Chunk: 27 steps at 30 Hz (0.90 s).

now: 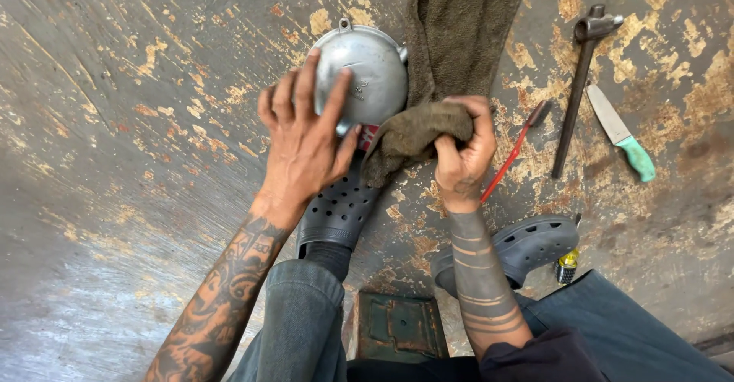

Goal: The person sits on the floor and cleans a metallic mechanical part using a cloth and a small brush. They wipe the exterior, scrub with the brush, and then inspect the part by turning it over before placing it on the floor.

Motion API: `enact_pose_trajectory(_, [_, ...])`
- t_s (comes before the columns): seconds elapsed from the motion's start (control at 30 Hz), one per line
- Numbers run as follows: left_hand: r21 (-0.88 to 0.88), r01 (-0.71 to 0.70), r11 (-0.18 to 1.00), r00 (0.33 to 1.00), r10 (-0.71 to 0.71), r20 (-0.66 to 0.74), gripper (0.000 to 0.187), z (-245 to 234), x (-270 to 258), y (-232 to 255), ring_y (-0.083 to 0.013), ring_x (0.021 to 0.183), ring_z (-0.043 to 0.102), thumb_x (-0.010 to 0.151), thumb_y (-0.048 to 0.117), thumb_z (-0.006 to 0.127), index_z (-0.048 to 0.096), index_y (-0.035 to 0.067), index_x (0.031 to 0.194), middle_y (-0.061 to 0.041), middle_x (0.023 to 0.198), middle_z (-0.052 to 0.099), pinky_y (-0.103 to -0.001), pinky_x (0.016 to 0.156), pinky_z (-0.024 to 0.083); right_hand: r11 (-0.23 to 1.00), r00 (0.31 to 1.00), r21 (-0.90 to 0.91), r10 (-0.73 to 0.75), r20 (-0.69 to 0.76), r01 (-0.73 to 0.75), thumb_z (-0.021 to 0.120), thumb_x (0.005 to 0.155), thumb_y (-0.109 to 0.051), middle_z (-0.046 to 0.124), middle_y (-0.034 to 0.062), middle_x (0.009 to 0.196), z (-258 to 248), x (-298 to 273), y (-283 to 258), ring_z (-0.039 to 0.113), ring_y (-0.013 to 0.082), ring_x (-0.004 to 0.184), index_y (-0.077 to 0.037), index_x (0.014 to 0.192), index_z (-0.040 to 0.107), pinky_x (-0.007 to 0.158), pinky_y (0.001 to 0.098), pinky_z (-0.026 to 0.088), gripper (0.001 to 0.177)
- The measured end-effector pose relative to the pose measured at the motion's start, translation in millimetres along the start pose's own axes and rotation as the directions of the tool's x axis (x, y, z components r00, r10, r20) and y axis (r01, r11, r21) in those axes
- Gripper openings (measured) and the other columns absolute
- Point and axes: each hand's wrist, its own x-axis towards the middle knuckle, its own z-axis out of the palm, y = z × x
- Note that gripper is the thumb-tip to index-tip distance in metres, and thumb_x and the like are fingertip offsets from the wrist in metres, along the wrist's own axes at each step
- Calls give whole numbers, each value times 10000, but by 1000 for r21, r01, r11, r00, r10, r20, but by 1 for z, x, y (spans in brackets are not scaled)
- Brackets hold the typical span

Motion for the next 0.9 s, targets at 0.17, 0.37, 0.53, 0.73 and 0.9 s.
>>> enact_pose_trajectory(0.17, [-68,193,979,972,-181,151,827,-22,7,-1,-414,1419,315,1002,466,665,280,58,1611,-244,1602,162,-586,1167,302,972,979,-112,204,-14,-205,511,871,2,537,127,1306,-13,9,-37,552,267,1174,-49,1381,458,1091,389,456,515])
enact_pose_trajectory(0.37, [-302,228,925,972,-200,122,798,-34,11,6,-436,1373,426,955,276,723,276,-13,1550,-275,1525,343,-541,1162,383,939,987,-304,145,-67,-159,588,969,-185,478,96,1318,-27,-6,-32,501,240,1188,-78,1408,452,1031,376,416,472])
enact_pose_trajectory(0.53, [-359,231,904,973,-208,102,785,-31,12,7,-442,1352,451,946,245,723,282,-46,1527,-285,1494,374,-532,1153,401,907,984,-390,111,-137,-157,590,903,-88,518,94,1224,-53,-20,-23,526,240,1117,-87,1335,502,974,381,486,441])
enact_pose_trajectory(0.73, [-456,341,822,940,-303,155,871,-24,22,-1,-437,1293,502,953,310,702,174,-49,1544,-292,1401,388,-551,1055,511,769,939,-551,190,-285,-323,667,960,-166,515,95,1012,-114,-31,4,510,199,881,-8,1138,505,791,309,475,288])
enact_pose_trajectory(0.9, [-625,504,596,854,-451,259,792,-29,28,-15,-353,1252,552,883,231,783,334,-29,1481,-217,1333,476,-479,1060,514,696,876,-538,430,-219,-476,698,979,-80,508,94,991,-142,-33,5,500,188,878,8,1188,493,793,325,444,306])
